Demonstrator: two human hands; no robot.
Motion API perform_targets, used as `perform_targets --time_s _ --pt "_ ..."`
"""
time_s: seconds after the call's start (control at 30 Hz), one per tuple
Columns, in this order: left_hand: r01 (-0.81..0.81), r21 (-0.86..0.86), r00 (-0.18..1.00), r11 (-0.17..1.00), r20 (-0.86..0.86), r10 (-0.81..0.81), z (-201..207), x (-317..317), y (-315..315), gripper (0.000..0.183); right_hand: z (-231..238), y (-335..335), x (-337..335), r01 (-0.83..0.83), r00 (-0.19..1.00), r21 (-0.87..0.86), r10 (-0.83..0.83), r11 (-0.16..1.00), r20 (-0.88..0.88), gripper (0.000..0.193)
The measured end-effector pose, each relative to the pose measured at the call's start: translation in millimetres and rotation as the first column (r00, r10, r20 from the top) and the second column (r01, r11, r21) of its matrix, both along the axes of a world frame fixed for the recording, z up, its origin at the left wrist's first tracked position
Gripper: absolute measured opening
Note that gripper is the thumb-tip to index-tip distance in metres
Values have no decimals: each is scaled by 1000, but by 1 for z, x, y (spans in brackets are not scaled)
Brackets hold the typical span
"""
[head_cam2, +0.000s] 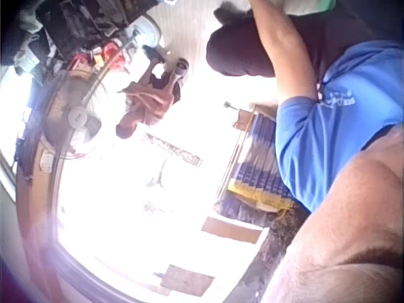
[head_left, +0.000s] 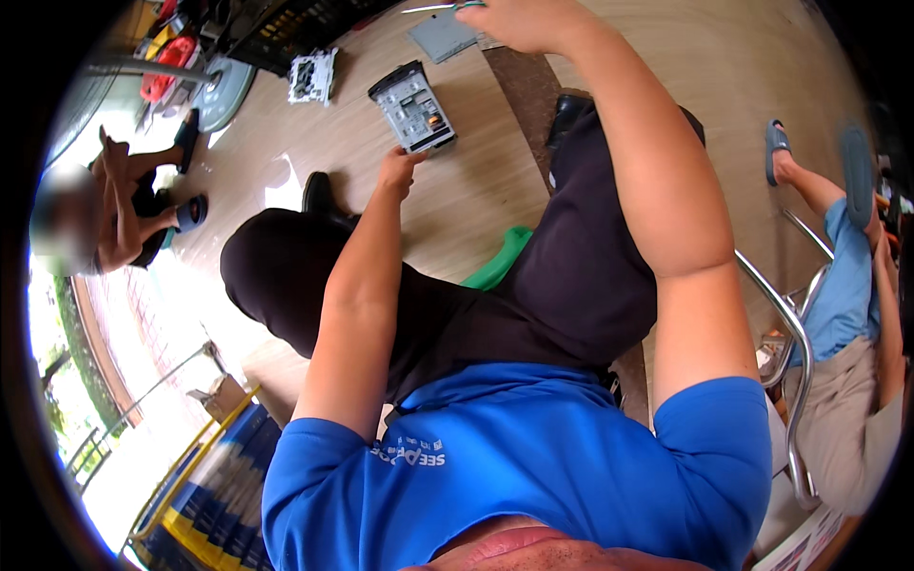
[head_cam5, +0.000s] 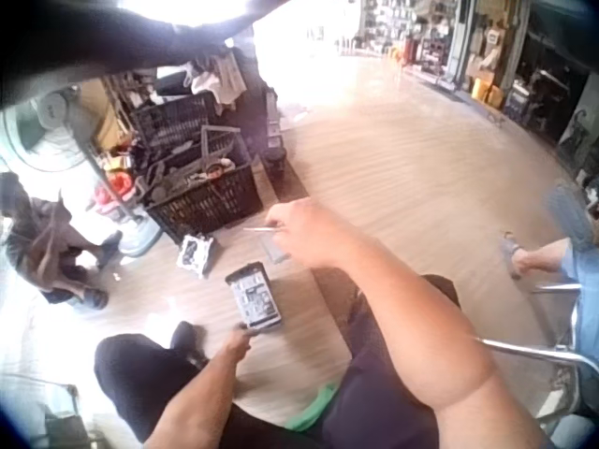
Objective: The person disassembles a silver electronic unit by hand and using a screwdriver, removing screws and detaching a metal panel to reveal internal components.
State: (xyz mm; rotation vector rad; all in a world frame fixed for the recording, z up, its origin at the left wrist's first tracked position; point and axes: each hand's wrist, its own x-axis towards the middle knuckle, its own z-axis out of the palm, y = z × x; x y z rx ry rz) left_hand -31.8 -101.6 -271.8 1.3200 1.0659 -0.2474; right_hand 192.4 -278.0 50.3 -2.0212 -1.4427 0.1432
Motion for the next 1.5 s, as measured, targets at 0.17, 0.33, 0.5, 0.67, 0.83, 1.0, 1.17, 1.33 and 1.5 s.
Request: perform_targets --time_s 0.17,0.33,0.5,0.67,0.83,1.0,1.17,1.33,1.5 --pt "-46 -58 997 997 53 49 5 -4 0 45 5 1 -5 4 1000 -62 -6 998 -24 27" --pt "-284 -127 953 950 76 295 11 -4 -4 48 3 -3 -7 20 998 -78 -24 997 -50 27" --pt "-491 -162 848 856 138 512 7 -5 10 40 16 -6 -18 -28 990 -82 16 996 -141 25" --pt "-506 -90 848 858 126 514 5 -2 3 29 13 -1 -20 -3 994 -137 -12 991 -112 25" --pt "-469 18 874 883 154 461 1 -1 2 28 20 1 -28 13 993 -142 -29 990 -116 25" --pt "35 404 994 914 81 -74 -8 -9 -8 36 10 4 -25 -32 995 -139 18 990 -100 24" --pt "-19 241 978 970 206 -32 -3 -7 -15 34 6 2 -21 -51 995 -179 34 983 -94 24" --pt "-26 140 956 990 293 -16 -14 -11 -9 34 2 4 -18 -67 995 -158 55 985 -80 25" --pt "-34 123 960 992 282 -2 -17 -5 -6 32 10 5 -18 -66 998 -116 64 991 -21 24"
